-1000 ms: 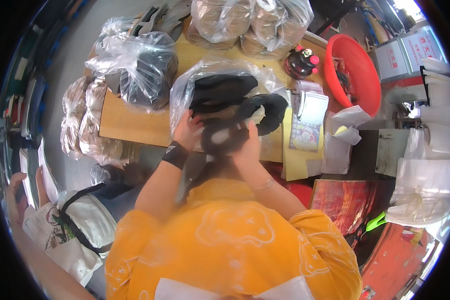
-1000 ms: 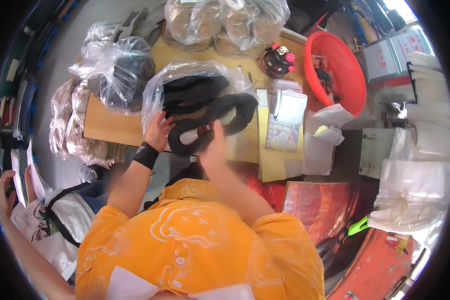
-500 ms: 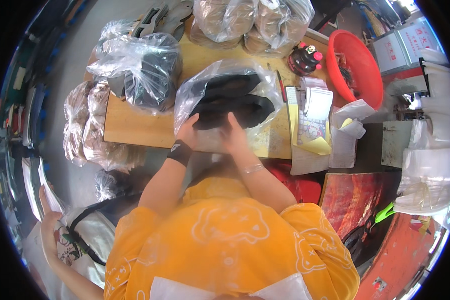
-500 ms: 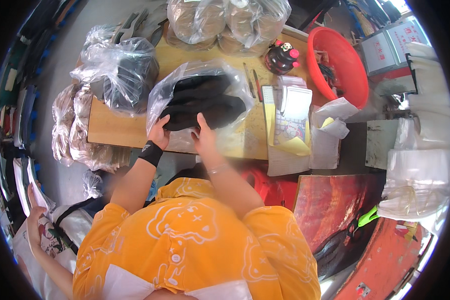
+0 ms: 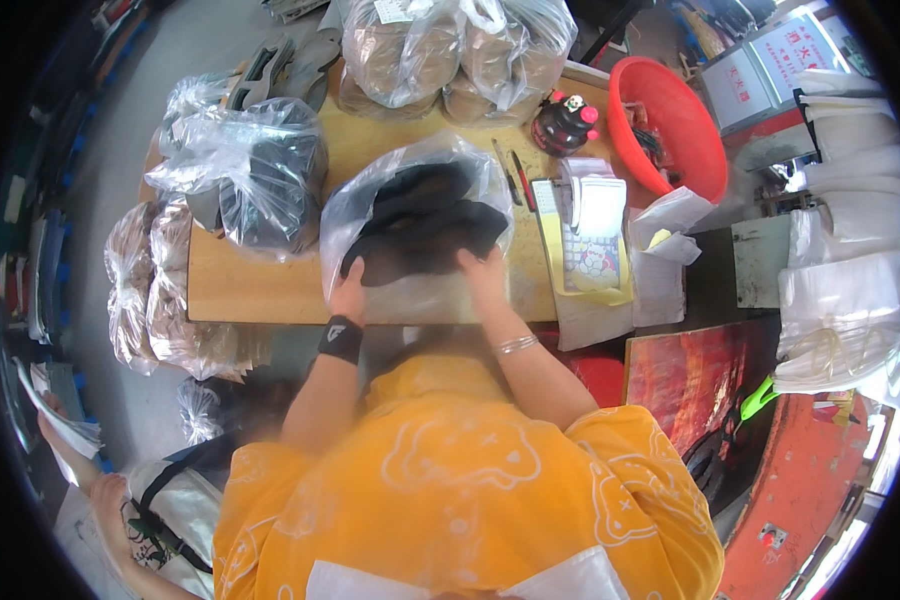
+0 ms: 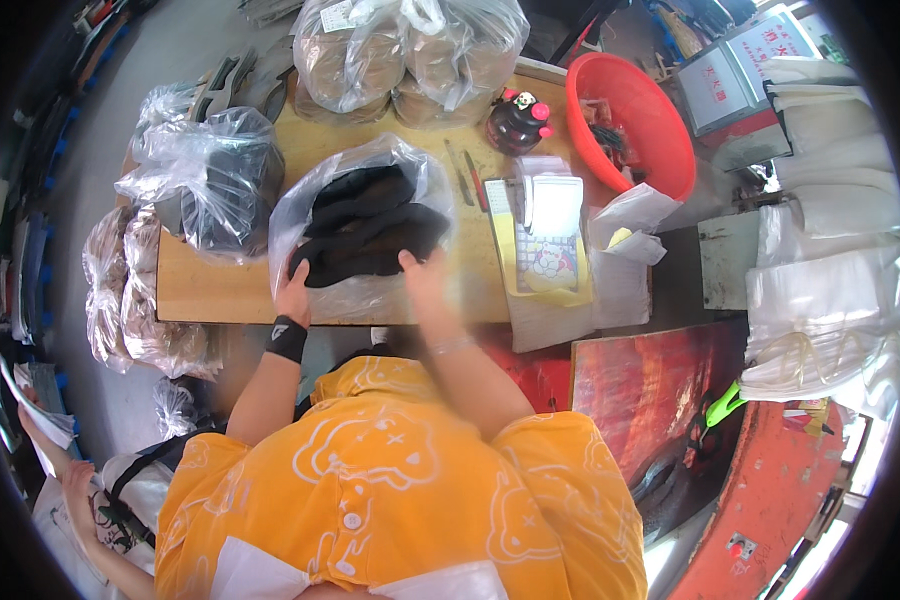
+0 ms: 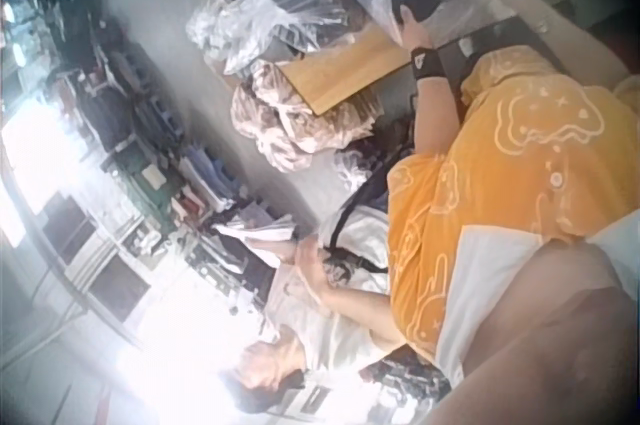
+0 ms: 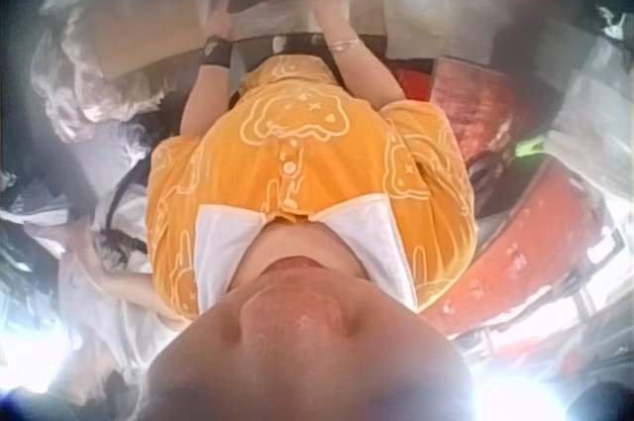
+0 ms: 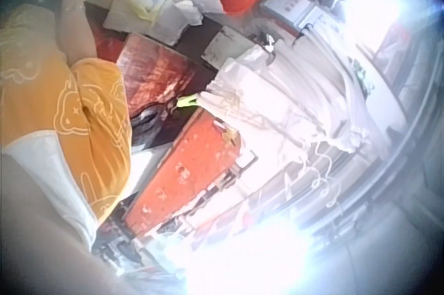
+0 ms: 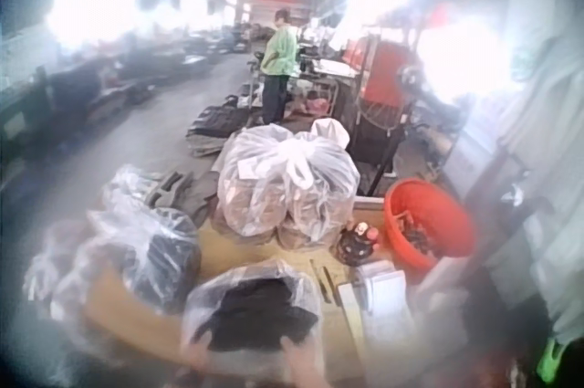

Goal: The person feeds black rubber shoe sole parts through a red roller machine, pressing and aligning them by hand. They then use green shears to trim edges and place the finished pieces into a plastic bag on the table.

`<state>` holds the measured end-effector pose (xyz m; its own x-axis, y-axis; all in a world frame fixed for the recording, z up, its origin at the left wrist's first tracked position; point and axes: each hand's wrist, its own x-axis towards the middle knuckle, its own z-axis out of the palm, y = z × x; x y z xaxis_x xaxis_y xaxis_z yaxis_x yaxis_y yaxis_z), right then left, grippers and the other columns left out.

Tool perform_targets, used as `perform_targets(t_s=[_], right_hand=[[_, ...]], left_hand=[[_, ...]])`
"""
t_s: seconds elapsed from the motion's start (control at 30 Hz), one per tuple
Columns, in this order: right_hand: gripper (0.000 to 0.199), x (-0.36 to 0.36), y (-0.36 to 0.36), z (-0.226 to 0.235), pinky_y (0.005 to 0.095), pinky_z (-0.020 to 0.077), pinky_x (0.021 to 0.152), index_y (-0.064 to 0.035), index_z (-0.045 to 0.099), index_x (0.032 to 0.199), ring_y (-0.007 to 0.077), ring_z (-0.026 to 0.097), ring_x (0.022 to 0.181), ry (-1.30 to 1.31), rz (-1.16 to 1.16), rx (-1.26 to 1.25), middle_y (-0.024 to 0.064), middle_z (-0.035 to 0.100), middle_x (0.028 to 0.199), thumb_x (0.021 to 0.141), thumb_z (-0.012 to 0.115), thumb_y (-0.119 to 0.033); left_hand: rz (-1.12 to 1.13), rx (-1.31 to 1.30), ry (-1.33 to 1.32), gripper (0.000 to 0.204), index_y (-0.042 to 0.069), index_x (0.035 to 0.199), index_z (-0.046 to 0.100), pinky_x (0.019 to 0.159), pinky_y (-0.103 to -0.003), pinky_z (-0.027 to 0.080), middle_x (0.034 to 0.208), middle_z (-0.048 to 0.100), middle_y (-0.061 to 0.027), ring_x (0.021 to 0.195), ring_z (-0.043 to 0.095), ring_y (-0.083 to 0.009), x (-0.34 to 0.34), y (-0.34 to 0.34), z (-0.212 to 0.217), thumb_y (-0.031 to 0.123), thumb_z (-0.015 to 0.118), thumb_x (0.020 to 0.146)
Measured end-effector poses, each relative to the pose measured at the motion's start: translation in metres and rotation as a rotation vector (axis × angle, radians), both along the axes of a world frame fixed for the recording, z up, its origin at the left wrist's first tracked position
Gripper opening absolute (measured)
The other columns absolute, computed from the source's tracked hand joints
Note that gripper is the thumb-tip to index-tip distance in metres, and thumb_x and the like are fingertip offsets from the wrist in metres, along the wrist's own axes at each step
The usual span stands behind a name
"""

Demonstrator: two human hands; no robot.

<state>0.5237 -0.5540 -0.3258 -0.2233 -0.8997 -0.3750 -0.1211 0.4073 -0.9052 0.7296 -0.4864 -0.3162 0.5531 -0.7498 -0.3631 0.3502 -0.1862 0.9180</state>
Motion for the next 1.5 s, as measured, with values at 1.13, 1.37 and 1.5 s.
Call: perform_targets(t_s=[1.13,1.37,1.5], right_hand=[[0.079,-0.043,-0.084,0.051,0.0312,0.0468,0.085,0.0046,0.048,0.126,0.022,0.06,0.099,-0.493,0.378,0.121,0.0115,0.06,0.114,0.071,0.078,-0.044],[0.079,-0.033,-0.083,0.036,0.0418,0.0424,0.096,0.0062,0.039,0.133,0.0361,0.054,0.112,0.525,0.277,-0.131,0.0272,0.053,0.122,0.077,0.073,-0.038],[0.075,-0.039,-0.074,0.067,0.0448,0.0353,0.104,0.0046,0.036,0.134,0.037,0.043,0.123,0.81,0.56,-0.427,0.0261,0.045,0.131,0.075,0.07,-0.028]], left_hand=[[0.062,-0.021,0.302,0.038,-0.001,0.128,0.052,0.102,-0.03,0.039,0.127,0.055,-0.0092,0.118,0.051,-0.0198,-0.002,-0.017,0.017,0.016,0.053,0.094],[-0.188,0.03,-0.311,0.057,0.001,0.132,0.048,0.102,-0.035,0.038,0.13,0.052,-0.0156,0.121,0.048,-0.0281,-0.002,-0.012,0.018,0.022,0.067,0.083],[-0.512,0.17,-0.969,0.078,0.003,0.135,0.043,0.105,-0.04,0.036,0.129,0.05,-0.022,0.123,0.045,-0.0362,0.006,-0.014,0.032,0.025,0.078,0.069]])
